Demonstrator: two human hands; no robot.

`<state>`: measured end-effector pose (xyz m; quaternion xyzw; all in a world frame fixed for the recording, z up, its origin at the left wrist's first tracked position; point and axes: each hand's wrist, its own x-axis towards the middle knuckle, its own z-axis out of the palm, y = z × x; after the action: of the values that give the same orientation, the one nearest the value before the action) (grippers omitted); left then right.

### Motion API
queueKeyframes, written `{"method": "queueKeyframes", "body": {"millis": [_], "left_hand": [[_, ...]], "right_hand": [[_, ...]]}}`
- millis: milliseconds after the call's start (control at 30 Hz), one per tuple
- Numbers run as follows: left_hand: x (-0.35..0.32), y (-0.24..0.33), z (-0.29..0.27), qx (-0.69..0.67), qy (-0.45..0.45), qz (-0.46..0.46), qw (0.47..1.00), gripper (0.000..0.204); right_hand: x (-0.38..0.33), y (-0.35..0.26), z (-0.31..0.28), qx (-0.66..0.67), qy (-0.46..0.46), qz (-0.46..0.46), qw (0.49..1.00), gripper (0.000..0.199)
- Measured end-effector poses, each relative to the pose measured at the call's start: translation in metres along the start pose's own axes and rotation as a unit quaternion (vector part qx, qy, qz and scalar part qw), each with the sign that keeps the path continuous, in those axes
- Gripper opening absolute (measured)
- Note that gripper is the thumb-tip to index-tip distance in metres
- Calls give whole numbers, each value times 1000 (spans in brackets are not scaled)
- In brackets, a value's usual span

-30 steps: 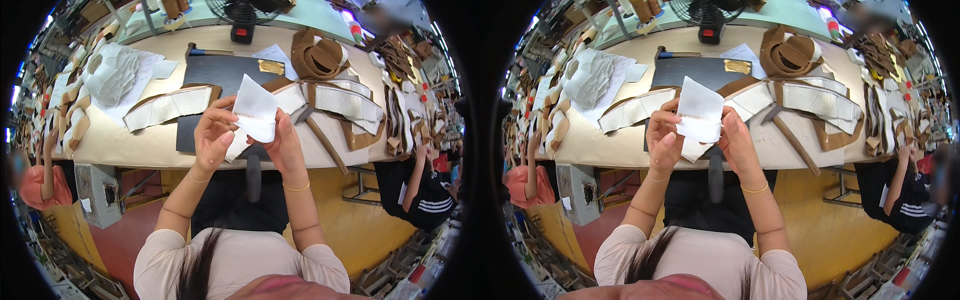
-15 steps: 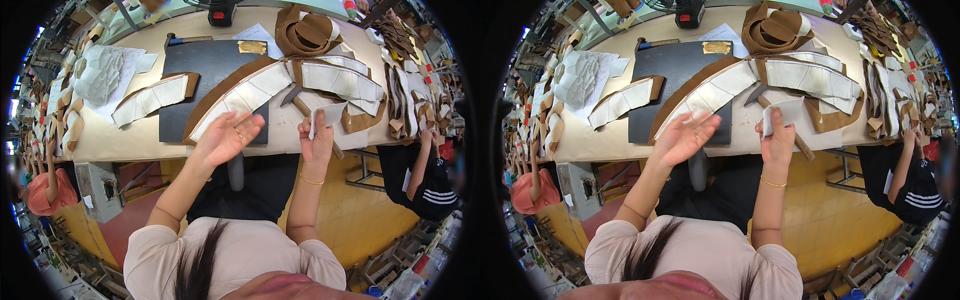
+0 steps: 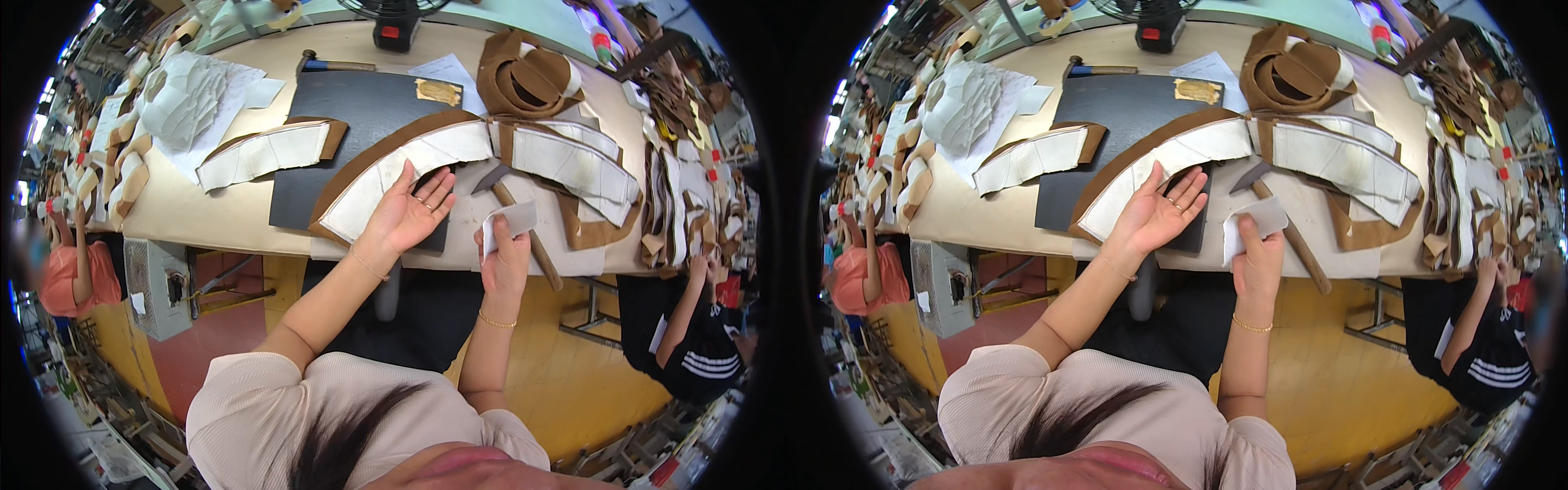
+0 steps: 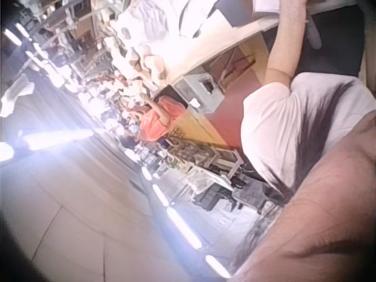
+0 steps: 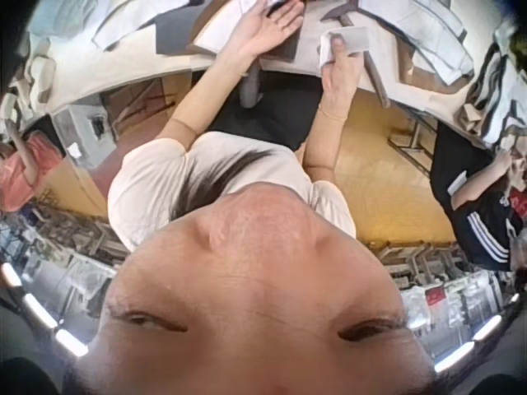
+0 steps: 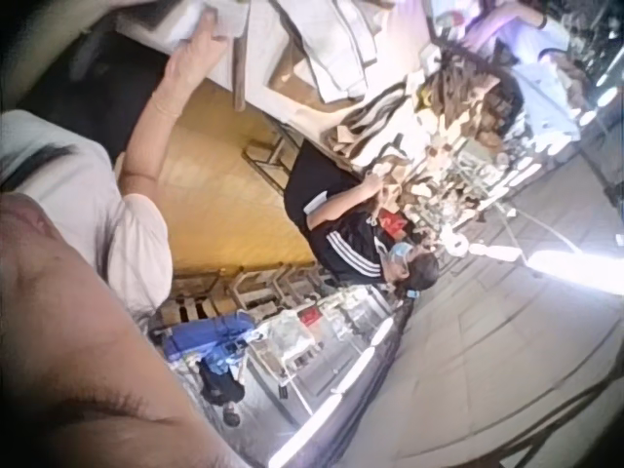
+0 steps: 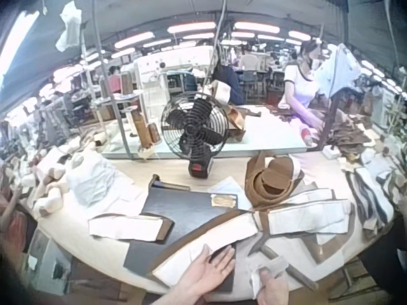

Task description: The person repeatedly picks up curved leather pieces and a small wooden tool, then rubs the tool along the edges of the pieces to smooth or shape them. The person handles the pieces one at a time, turning them over and inspecting the edges before placing them back on the table.

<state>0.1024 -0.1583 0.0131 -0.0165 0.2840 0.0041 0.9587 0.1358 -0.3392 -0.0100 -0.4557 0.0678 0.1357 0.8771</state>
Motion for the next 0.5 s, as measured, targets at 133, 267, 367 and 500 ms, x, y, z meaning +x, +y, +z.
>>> {"method": "queueKeyframes", "body": {"millis": [133,267,367,500], "left_hand": [[-8,34,9,207,-69,191,957,27],[-58,92,65,320,-198,358,855,27],[-98,100,108,329,-242,371,834,31],[-81,84,81,447,-142,333,818,33]], "right_hand": [[0,-13,-7,-42,15,-14,999,25],[4,-33,-1,-51,-8,-55,997,27],[-1,-47,25,-66,-22,-93,993,28],[-18,-48,71,-111,-36,-157,981,28]]}}
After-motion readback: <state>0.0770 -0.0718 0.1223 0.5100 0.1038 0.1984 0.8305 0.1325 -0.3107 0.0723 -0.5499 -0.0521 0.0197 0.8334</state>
